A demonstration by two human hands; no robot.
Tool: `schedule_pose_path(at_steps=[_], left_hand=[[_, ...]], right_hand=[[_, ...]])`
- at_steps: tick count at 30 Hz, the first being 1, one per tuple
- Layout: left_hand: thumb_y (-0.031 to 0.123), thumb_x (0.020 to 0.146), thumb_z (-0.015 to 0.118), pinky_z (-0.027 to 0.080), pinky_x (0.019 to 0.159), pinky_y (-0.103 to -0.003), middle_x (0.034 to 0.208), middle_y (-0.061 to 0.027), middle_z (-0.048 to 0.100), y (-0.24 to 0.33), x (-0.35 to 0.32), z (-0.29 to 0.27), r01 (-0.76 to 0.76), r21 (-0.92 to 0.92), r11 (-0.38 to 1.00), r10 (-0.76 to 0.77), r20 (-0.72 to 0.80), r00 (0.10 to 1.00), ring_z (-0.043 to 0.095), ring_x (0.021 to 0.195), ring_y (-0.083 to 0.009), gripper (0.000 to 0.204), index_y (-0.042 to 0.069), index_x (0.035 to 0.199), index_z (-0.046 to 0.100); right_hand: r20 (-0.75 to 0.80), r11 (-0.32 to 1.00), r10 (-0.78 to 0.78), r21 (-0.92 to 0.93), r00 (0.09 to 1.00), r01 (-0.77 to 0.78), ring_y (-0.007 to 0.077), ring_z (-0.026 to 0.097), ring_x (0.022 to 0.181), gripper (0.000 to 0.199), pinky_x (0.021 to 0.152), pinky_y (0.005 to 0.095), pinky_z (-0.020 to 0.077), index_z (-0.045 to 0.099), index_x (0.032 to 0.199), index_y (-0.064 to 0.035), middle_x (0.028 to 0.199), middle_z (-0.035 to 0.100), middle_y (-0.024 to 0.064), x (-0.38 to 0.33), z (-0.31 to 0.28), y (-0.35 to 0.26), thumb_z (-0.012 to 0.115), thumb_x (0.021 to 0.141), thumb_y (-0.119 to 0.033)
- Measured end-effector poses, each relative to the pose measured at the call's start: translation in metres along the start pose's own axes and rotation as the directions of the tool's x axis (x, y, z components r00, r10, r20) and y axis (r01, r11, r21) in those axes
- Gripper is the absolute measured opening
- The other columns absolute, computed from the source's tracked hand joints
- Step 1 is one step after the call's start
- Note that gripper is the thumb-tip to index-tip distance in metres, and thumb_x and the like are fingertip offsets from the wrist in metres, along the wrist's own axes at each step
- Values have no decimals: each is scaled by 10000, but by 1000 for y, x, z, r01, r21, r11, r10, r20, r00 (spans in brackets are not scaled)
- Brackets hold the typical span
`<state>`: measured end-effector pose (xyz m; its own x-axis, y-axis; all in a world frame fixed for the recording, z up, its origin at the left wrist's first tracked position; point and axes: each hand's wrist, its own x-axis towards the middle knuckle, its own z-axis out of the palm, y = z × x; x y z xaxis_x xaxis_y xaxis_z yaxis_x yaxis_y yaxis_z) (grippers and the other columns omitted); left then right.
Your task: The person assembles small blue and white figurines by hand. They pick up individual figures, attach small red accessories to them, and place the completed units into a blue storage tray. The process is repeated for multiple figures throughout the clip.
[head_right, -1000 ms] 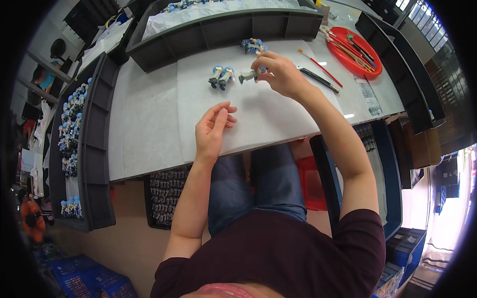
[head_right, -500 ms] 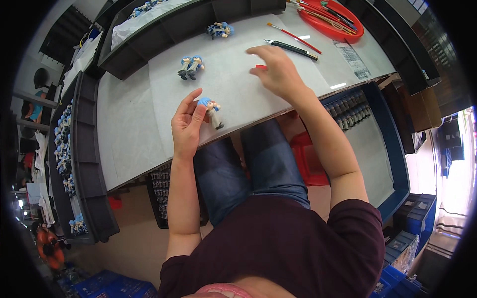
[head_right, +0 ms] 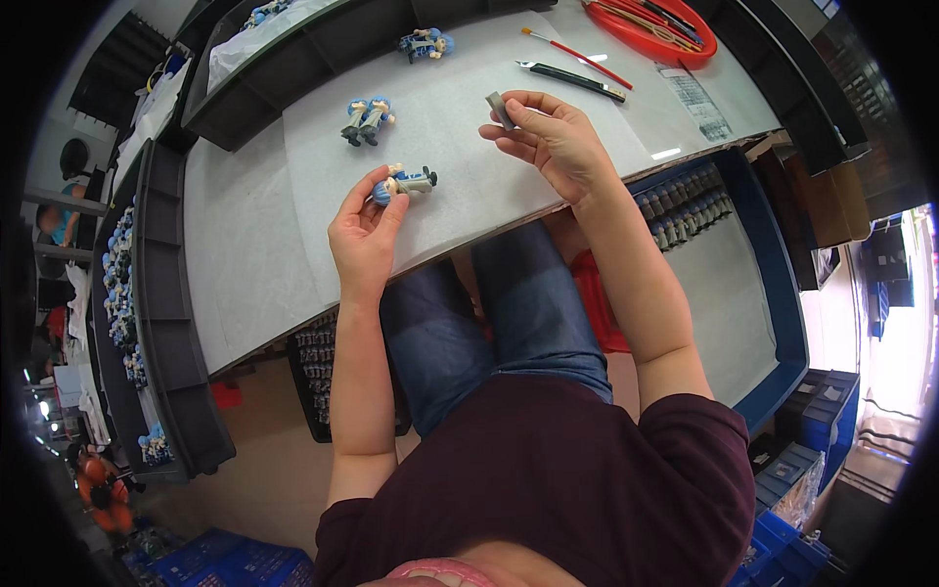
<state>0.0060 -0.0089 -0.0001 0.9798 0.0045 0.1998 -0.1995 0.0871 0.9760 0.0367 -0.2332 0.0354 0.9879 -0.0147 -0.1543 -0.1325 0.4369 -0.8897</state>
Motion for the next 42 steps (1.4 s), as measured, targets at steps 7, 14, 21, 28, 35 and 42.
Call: schedule_pose_path(at_steps=[7, 14, 21, 28, 35, 42], left_hand=[[-2, 780, 671, 494, 791, -232, 945, -90, 588, -7, 0, 0, 46, 5, 999, -45, -69, 997, 582, 874, -113, 236, -25, 962, 523], [55, 724, 743, 491, 723, -243, 870, -84, 624, -1, -3, 8, -131, 314, 940, 159, -64, 985, 591, 795, -112, 338, -40, 980, 545], [86, 704, 769, 490, 711, -251, 822, -79, 630, -5, -4, 8, -157, 399, 903, 187, -37, 982, 592, 769, -107, 316, -40, 919, 576], [80, 704, 768, 497, 663, -255, 790, -89, 625, -8, -5, 7, -203, 485, 851, 241, -16, 970, 594, 714, -117, 290, -41, 883, 575], [67, 682, 771, 495, 635, -275, 775, -125, 618, -11, -5, 7, -347, 572, 744, 386, 57, 921, 605, 690, -166, 278, -46, 841, 573], [92, 670, 776, 486, 599, -301, 748, -133, 592, -9, -6, 8, -416, 616, 669, 461, 94, 882, 594, 653, -218, 286, -36, 818, 568]], right_hand=[[46, 985, -131, -103, 990, 136, 127, 575, 851, 303, 770, 241, 461, 545, 1107, 11, 974, 604, 68, -3, -1, 21, 628, 833, -89], [67, 895, -199, -394, 978, 210, 104, 574, 791, 221, 738, 234, 455, 636, 996, 9, 883, 650, 61, -11, 11, 32, 665, 795, -79], [105, 828, -293, -470, 950, 307, 114, 619, 758, 143, 683, 224, 478, 650, 930, 26, 856, 671, 95, -4, 28, 47, 642, 803, -38], [110, 846, -359, -382, 927, 372, 114, 625, 737, 259, 664, 229, 479, 597, 1037, 6, 716, 616, 46, 5, 55, 60, 626, 780, -3], [97, 652, -485, -622, 869, 434, 82, 533, 579, 239, 561, 240, 441, 589, 973, -24, 663, 589, 48, 2, 71, 66, 621, 740, 23], [39, 669, -520, -602, 853, 435, 106, 541, 585, 201, 557, 251, 439, 533, 904, -20, 656, 582, 60, 1, 69, 73, 630, 735, 27]])
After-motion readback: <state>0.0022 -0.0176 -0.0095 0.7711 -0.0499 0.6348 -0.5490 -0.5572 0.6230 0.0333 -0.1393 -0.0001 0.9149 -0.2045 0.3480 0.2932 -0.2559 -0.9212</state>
